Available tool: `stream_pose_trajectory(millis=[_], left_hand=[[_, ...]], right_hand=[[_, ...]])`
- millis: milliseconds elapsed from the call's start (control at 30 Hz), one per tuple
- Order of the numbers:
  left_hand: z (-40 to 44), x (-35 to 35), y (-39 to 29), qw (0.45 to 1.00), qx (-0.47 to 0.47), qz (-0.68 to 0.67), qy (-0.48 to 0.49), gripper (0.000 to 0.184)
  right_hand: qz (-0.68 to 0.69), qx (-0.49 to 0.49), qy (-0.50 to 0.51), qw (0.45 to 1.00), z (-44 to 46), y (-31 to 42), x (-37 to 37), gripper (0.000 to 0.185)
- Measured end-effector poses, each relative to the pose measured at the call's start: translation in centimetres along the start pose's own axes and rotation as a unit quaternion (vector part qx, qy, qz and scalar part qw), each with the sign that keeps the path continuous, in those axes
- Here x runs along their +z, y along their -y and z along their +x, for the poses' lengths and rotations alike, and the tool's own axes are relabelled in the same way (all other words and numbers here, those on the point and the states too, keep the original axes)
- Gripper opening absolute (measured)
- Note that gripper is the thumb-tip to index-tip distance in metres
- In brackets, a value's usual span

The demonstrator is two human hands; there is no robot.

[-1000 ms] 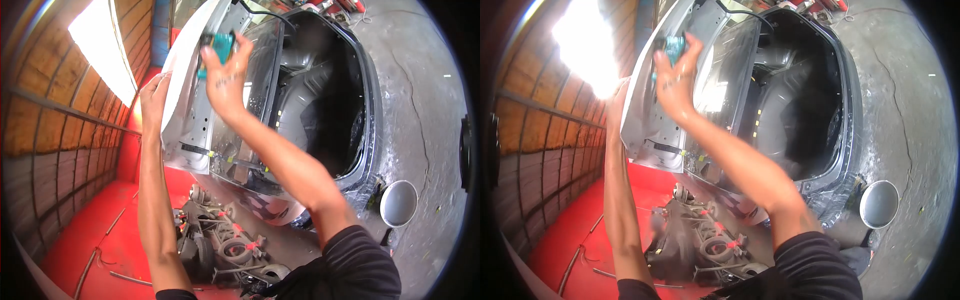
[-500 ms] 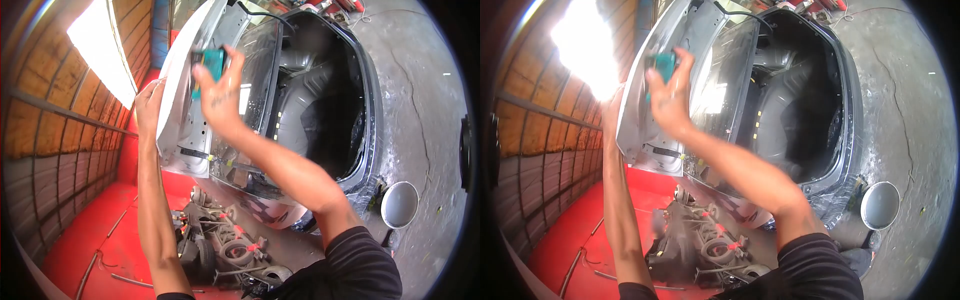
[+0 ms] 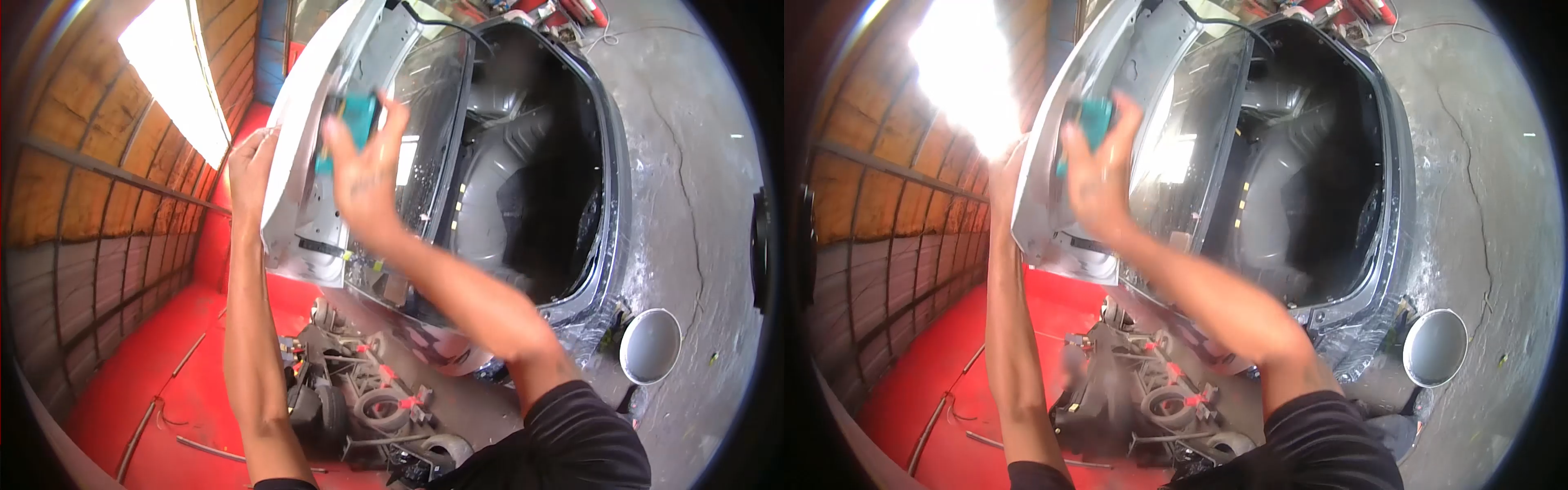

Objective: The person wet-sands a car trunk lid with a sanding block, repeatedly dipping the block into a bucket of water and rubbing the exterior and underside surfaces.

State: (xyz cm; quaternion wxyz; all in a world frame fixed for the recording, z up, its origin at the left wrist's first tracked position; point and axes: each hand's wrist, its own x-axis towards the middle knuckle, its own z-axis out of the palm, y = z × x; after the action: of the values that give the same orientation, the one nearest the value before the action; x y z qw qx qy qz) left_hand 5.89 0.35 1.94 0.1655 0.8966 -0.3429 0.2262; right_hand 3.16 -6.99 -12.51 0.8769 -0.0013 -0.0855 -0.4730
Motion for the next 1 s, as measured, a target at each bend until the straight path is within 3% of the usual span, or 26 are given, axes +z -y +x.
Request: stream_pose_trajectory(millis=[67,167,267,333,400,433,533,567,667,700,800,867,967,1000], left_hand=[[-0.8,1.0,-1.3,0.999,-0.012,-0.031,-0.005,0.031],[-0.5,0.7,-1.2,1.0,0.01,-0.004,-0.012,0.031],[-0.7,0.0,0.0,1.0,0.014,0.019,-0.003,0.031],[-0.3,0.5,-0.4,0.998,0.05,0.045,-0.01,0.031],[-0.3,1.0,-0.7,1.0,0.008,-0.013,0.02,0.031],[-0.6,0.8,-0.8,1.0,-0.003,-0.007,0.019,0.031],[-0.4,0.2,-0.4,1.0,0.001,0.009,0.009,0.031],[-0.2,0.2,-0.3,1.0,0.009,0.014,0.009,0.031],[-0.7,0.9,-1.1,1.0,-0.01,-0.008,0.005,0.031],[-0.7,1.0,-1.0,1.0,-0.007,-0.005,0.002,0.032],[-0.2,0.7,-0.1,1.0,0.015,0.004,-0.002,0.032],[0.2,0.2,0.5,0.999,0.04,0.008,0.015,0.033],[-0.2,0.5,-0.3,1.0,0.0,0.02,0.02,0.033],[-0.3,0.8,-0.5,1.0,0.002,0.014,0.015,0.033]], right_hand=[[-0.135,-0.094,-0.013,0.986,-1.3,-0.4,-0.7,0.061],[-0.148,-0.13,-0.006,0.98,3.3,0.6,-1.0,0.065],[-0.16,-0.101,-0.043,0.981,5.5,1.5,-0.1,0.065],[-0.128,-0.079,-0.021,0.988,2.4,0.2,-0.5,0.066],[-0.069,-0.024,-0.004,0.997,-0.8,1.9,-0.7,0.066],[-0.07,-0.07,-0.001,0.995,0.3,1.3,-0.8,0.062],[-0.144,-0.042,-0.03,0.988,5.3,1.5,-0.1,0.058],[-0.086,-0.048,-0.014,0.995,4.6,0.4,-0.5,0.057],[-0.066,-0.006,-0.01,0.998,-0.1,1.3,-0.4,0.059],[-0.064,0.047,0.008,0.997,0.2,3.1,-0.6,0.062],[-0.145,-0.086,-0.007,0.986,5.5,-0.5,-1.2,0.061],[-0.124,-0.057,-0.023,0.99,4.2,-1.4,-1.2,0.059],[-0.054,0.03,-0.023,0.998,0.5,1.4,-0.7,0.059],[-0.072,0.006,-0.018,0.997,1.0,1.8,-0.9,0.059]])
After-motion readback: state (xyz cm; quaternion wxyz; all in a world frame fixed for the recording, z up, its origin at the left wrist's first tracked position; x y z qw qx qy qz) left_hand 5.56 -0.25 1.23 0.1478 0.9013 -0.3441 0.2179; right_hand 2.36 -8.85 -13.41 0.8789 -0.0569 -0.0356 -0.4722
